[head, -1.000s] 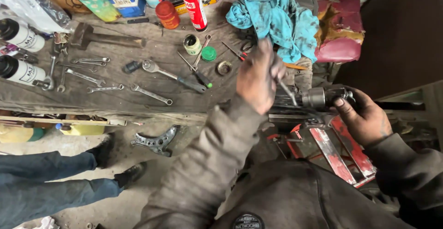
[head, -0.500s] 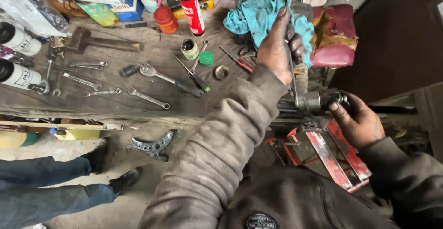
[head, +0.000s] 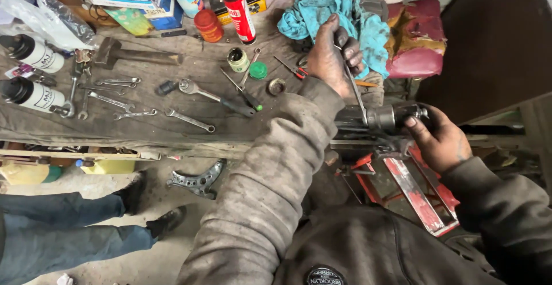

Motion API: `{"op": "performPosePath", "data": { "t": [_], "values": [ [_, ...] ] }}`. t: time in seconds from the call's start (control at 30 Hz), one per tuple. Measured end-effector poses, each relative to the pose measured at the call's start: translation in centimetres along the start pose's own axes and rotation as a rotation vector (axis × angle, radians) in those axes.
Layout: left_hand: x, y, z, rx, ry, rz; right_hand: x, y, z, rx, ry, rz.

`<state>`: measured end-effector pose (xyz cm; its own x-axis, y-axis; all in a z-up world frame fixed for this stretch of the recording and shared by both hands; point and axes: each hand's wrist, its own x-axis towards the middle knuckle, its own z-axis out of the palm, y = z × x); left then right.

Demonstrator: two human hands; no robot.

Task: The person sprays a mechanical part held in a bench vise with lubricant, then uses a wrench to turn a nut on the part. They repeatedly tighten and loosen the nut while holding the part steady with the other hand.

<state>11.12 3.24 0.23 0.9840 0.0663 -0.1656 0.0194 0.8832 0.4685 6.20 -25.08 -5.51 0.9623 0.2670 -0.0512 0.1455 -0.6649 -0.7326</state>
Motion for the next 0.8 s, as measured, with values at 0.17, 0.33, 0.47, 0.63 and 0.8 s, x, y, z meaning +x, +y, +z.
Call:
{"op": "performPosePath", "data": {
  "t": [0.17,0.33,0.47,0.63,0.8],
  "values": [
    [0.0,0.7,-0.3,0.066,-0.017,0.013,0.5,-0.3,0.1,-0.045,0.006,-0.006],
    [-0.8,0.5,0.2,0.099,0.044,0.01,0.9,0.7,0.2,-0.092,0.015,0.002],
    [-6.1,-1.1,1.0,0.097,-0.026,0.138,0.6,0.6,0.1,-0.085,0.002,-0.042],
    [-16.9,-4.8,-0.4,0.239,-0.349,0.423,0.7,1.4,0.4,-0.058,0.023,-0.054],
    [-16.9,-3.9,-0.6,0.439,-0.331,0.409,1.3,0.1,0.2,-0.061,0.029,-0.039]
  ]
}}
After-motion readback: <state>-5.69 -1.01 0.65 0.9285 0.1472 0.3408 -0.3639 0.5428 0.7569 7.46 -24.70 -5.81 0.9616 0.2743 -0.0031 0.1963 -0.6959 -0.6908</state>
